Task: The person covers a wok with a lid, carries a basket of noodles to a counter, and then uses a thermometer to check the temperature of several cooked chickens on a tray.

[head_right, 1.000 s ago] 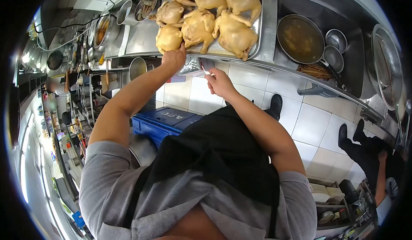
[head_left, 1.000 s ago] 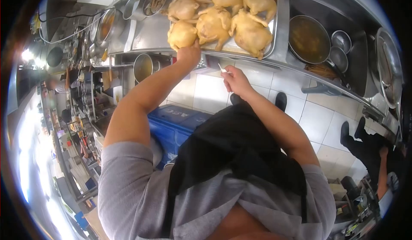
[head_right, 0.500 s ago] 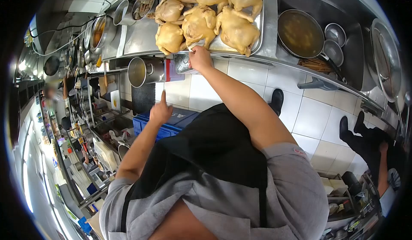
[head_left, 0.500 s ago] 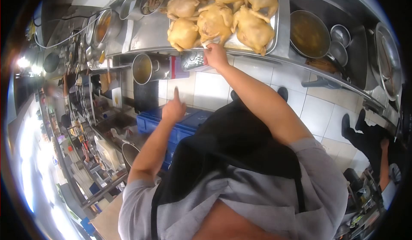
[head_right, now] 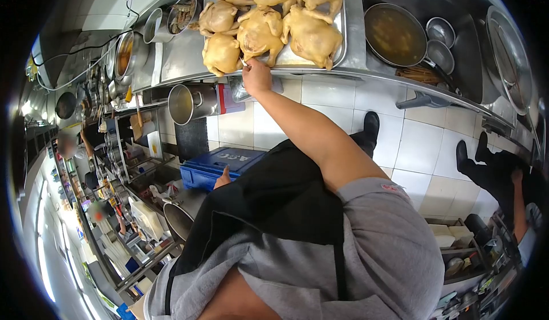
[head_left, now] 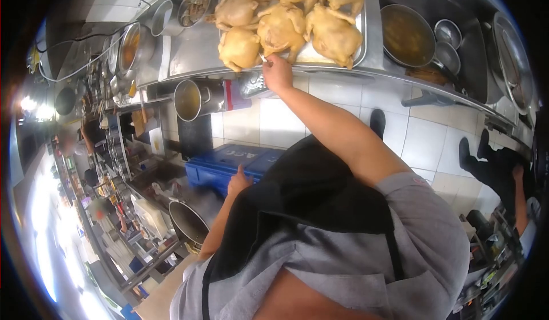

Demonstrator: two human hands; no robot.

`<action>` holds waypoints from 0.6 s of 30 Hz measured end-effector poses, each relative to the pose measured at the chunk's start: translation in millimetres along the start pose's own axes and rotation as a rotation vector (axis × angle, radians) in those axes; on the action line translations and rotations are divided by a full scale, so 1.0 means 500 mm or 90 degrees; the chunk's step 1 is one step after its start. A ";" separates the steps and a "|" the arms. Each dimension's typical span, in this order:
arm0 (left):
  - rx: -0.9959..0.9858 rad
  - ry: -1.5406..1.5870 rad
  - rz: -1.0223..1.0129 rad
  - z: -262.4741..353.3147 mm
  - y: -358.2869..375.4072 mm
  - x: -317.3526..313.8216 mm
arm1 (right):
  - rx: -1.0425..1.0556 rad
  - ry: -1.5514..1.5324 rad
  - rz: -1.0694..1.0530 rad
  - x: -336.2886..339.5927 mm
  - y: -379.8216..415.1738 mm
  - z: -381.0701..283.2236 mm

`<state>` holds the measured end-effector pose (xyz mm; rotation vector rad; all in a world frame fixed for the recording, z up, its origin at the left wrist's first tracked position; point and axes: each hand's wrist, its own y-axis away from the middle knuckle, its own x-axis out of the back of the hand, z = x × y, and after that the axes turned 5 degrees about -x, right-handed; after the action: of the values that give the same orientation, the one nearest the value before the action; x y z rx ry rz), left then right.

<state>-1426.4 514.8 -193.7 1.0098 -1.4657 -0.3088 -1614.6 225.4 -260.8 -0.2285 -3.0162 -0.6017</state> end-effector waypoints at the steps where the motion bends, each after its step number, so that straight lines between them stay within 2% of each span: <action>1: -0.002 -0.002 -0.003 -0.001 0.000 0.000 | -0.003 0.001 0.002 0.000 0.002 -0.001; 4: -0.025 0.008 0.042 -0.018 -0.011 -0.005 | -0.026 -0.007 0.027 0.000 0.008 -0.015; 6: -0.004 0.018 -0.006 -0.047 -0.031 -0.019 | 0.007 0.047 0.077 0.002 0.016 -0.026; 9: -0.008 0.034 -0.014 -0.015 0.033 0.045 | 0.003 0.022 0.091 -0.006 0.021 -0.030; 18: -0.081 -0.008 0.018 -0.054 -0.020 0.099 | -0.034 -0.011 0.170 -0.041 0.019 -0.031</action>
<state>-1390.5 483.1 -162.2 0.8858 -1.4522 -0.3834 -1592.4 225.2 -244.8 -0.6295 -2.9146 -0.6563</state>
